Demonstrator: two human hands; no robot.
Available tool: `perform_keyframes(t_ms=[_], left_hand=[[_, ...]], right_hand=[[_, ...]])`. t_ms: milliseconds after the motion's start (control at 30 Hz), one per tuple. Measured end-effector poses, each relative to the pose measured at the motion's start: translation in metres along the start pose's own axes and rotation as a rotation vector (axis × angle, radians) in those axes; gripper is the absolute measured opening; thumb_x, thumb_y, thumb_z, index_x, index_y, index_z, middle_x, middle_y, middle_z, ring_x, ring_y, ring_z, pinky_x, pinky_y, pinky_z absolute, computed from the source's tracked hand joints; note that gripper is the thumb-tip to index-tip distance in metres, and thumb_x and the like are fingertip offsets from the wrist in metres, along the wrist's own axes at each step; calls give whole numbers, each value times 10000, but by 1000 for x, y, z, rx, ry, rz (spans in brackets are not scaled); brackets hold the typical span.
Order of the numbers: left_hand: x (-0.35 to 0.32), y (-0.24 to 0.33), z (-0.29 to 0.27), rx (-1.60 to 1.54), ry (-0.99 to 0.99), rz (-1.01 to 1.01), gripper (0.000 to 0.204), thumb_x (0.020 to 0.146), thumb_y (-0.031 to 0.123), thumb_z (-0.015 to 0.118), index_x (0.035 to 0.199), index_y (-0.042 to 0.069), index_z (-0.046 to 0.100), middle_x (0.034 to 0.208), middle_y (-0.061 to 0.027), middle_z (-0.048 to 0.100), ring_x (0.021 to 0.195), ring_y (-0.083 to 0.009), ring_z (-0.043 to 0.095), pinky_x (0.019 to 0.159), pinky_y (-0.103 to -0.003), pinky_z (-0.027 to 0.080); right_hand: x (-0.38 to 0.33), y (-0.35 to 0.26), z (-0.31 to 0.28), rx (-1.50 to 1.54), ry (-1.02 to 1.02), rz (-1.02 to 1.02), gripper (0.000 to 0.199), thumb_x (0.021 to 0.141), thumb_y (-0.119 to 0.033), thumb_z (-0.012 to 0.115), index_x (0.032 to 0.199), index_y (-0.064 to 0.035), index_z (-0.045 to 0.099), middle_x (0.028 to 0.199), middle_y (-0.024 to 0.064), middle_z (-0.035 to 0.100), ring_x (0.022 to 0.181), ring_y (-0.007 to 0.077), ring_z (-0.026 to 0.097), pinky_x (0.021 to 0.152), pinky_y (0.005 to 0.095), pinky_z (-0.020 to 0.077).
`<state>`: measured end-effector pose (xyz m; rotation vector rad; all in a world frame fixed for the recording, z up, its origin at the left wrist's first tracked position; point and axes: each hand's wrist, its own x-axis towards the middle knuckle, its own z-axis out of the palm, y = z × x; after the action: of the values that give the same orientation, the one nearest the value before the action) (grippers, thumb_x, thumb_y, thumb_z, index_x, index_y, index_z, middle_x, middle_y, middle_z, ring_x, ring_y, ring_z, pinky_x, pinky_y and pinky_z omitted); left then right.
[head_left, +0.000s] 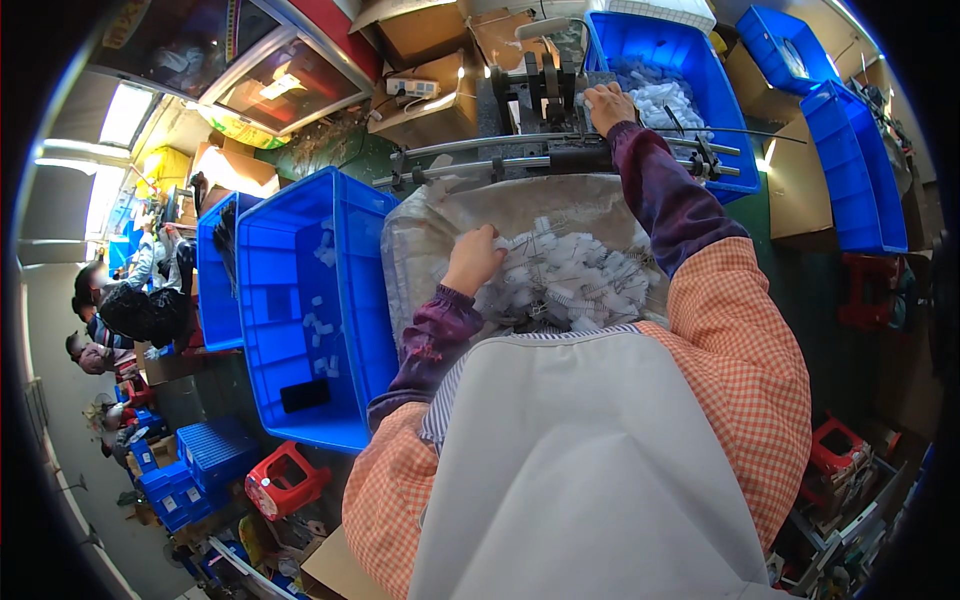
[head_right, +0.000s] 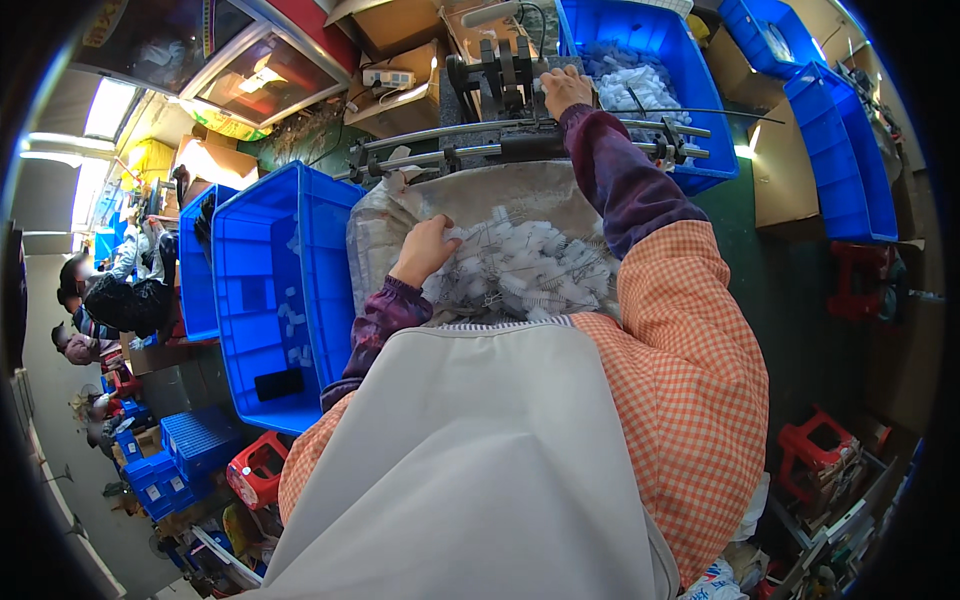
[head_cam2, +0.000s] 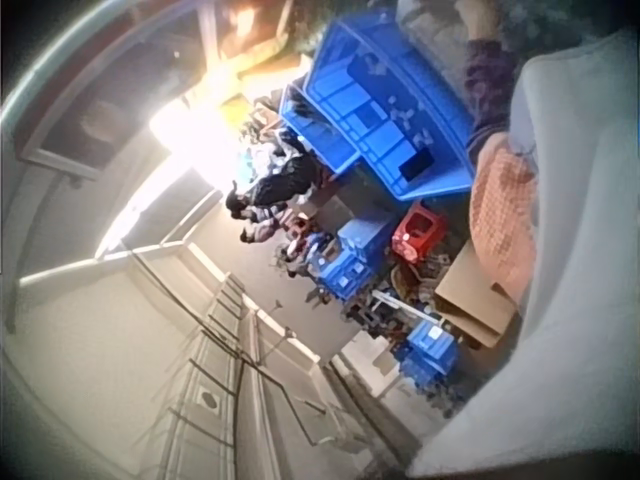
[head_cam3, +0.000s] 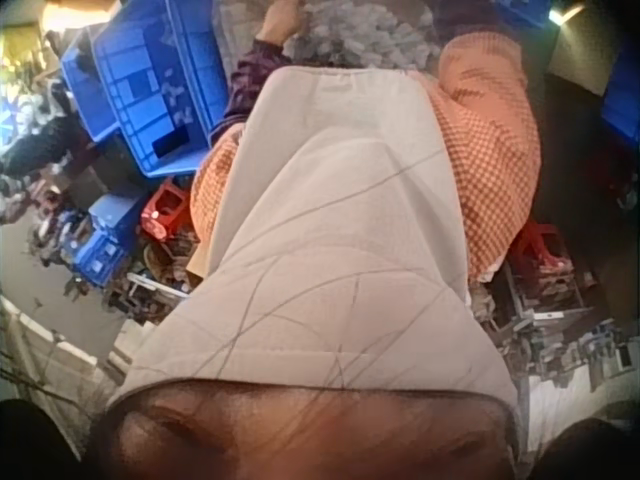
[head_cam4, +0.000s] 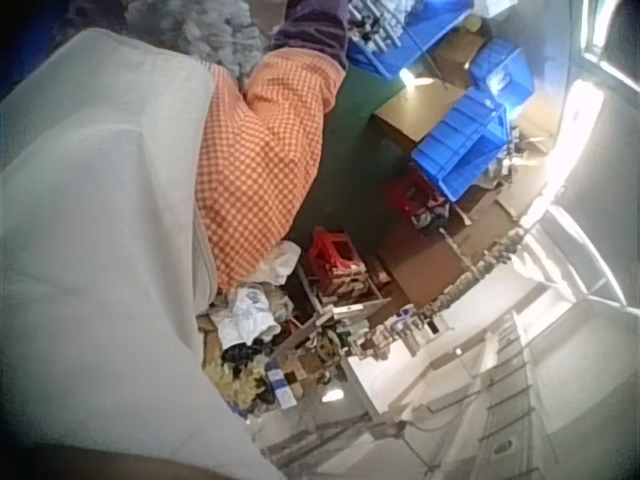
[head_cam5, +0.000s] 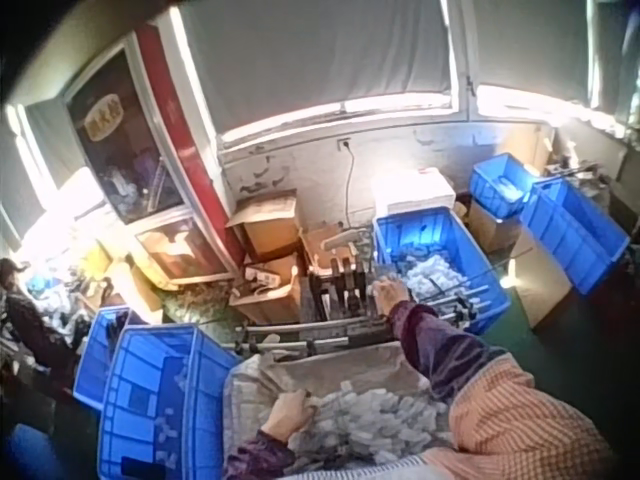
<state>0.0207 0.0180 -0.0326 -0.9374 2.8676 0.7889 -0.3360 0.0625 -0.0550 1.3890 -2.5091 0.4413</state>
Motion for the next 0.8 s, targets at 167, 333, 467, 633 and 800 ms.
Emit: perform_keyframes(t_ms=[167, 333, 467, 633, 800], left_hand=[[-2, 1, -2, -22, 9, -7, 439, 680, 256, 671, 1017, 9, 538, 924, -202, 604, 905, -355, 561, 779, -407, 439], [-6, 4, -6, 16, 55, 16, 499, 654, 276, 702, 1038, 11, 524, 928, -198, 594, 909, -347, 559, 774, -397, 443], [-15, 16, -25, 107, 18, -91, 496, 626, 292, 730, 986, 12, 537, 902, -187, 593, 881, -344, 560, 757, -385, 449], [-16, 4, -29, 43, -141, -55, 321, 631, 220, 685, 847, 8, 576, 855, -203, 595, 852, -360, 568, 725, -413, 462], [-12, 2, -25, -45, -105, -28, 148, 667, 135, 607, 747, 11, 600, 784, -200, 610, 801, -362, 579, 717, -419, 461]], right_hand=[[2, 1, -2, 54, -24, 0, 186, 788, -201, 515, 927, -198, 638, 977, -13, 601, 1018, 218, 474, 840, 384, 349], [5, -6, -15, -40, -137, 152, 197, 808, -256, 515, 949, -224, 648, 996, -30, 601, 1044, 197, 461, 885, 422, 293], [-6, -1, -24, -129, -130, 276, 255, 795, -327, 520, 972, -196, 648, 1054, 19, 569, 1110, 216, 406, 907, 443, 266], [-18, -7, -28, -79, -104, 287, 327, 779, -381, 525, 962, -140, 650, 1083, 83, 523, 1103, 268, 376, 913, 445, 261], [-12, -29, -11, -60, -66, 222, 303, 794, -336, 487, 936, -115, 639, 1042, 93, 544, 1078, 284, 394, 879, 448, 272]])
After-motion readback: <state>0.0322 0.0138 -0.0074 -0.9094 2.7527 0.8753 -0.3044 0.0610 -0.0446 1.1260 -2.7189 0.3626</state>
